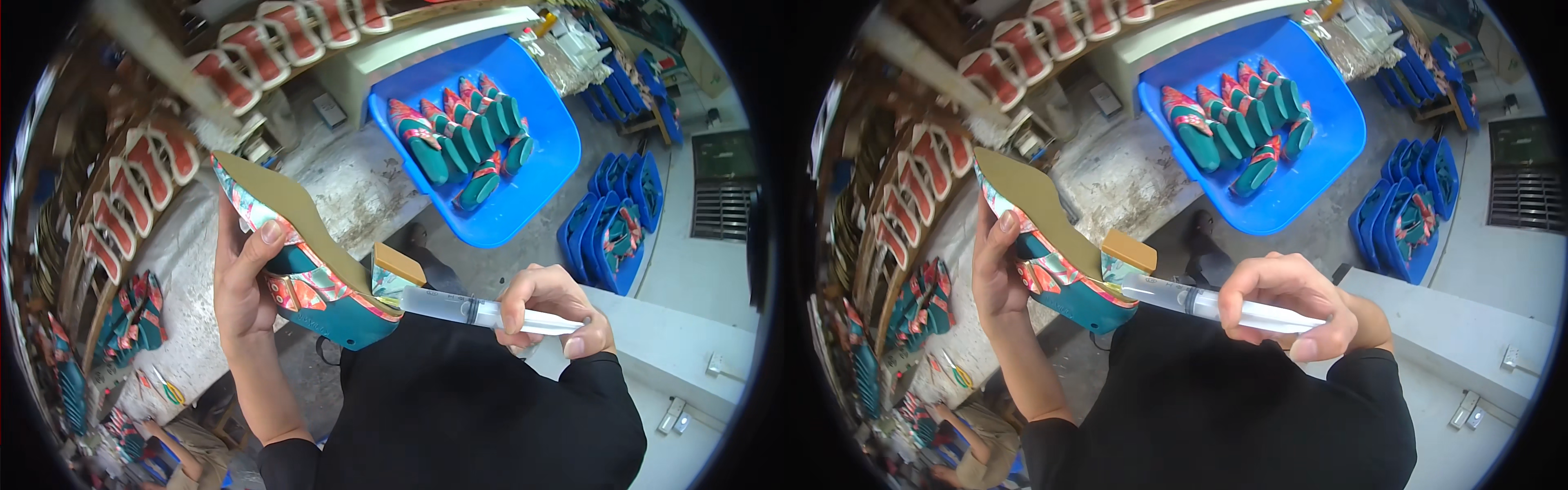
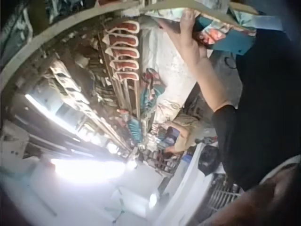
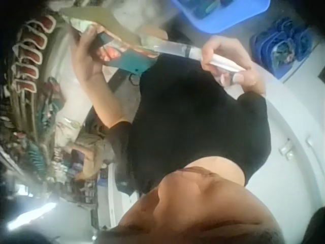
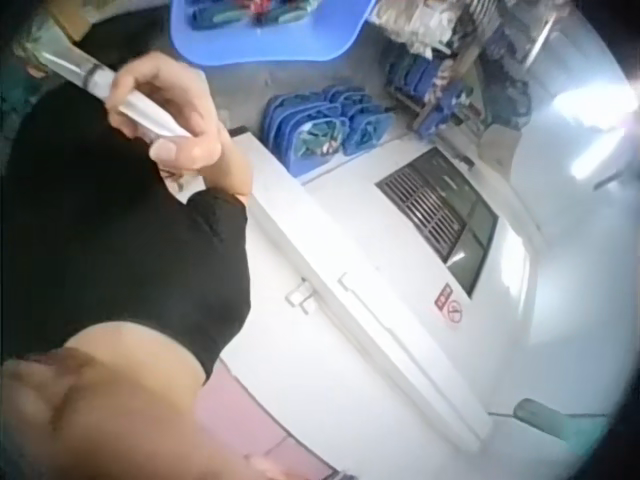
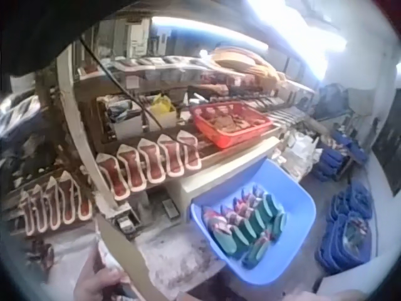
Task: The person takes shoes on shoe lasts, applies liquid along their edges using a syringe, and places them into a blue bin.
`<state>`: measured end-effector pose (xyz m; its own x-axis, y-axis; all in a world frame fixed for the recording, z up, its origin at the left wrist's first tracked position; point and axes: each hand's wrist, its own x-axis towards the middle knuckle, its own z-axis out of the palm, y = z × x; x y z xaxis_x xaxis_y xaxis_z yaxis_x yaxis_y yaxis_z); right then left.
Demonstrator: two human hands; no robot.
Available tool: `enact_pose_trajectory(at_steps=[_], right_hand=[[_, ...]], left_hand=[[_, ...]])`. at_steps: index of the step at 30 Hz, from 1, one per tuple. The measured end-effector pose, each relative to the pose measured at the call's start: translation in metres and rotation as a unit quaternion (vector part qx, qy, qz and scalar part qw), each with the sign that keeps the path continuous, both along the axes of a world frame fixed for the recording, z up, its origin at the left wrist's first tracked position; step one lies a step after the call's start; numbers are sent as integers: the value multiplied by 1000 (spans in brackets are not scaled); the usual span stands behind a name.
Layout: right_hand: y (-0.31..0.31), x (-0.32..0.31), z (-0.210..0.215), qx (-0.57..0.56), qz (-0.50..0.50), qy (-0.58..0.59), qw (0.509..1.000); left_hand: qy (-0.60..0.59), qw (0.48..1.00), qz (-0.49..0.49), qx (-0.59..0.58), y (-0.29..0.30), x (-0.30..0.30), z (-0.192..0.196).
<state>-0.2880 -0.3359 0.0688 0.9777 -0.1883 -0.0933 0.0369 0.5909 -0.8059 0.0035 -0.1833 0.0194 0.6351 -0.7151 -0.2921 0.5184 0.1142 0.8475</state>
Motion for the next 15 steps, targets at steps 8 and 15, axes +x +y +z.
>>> enact_pose_trajectory(at_steps=[8, 15], right_hand=[[-133, -122, -35, 109, -56, 7, 992], [-217, -226, -93, 155, -349, -96, 919]], left_hand=[[-69, 981, -163, 81, -178, -64, -27], [-275, 838, -320, 345, -400, -81, -148]])
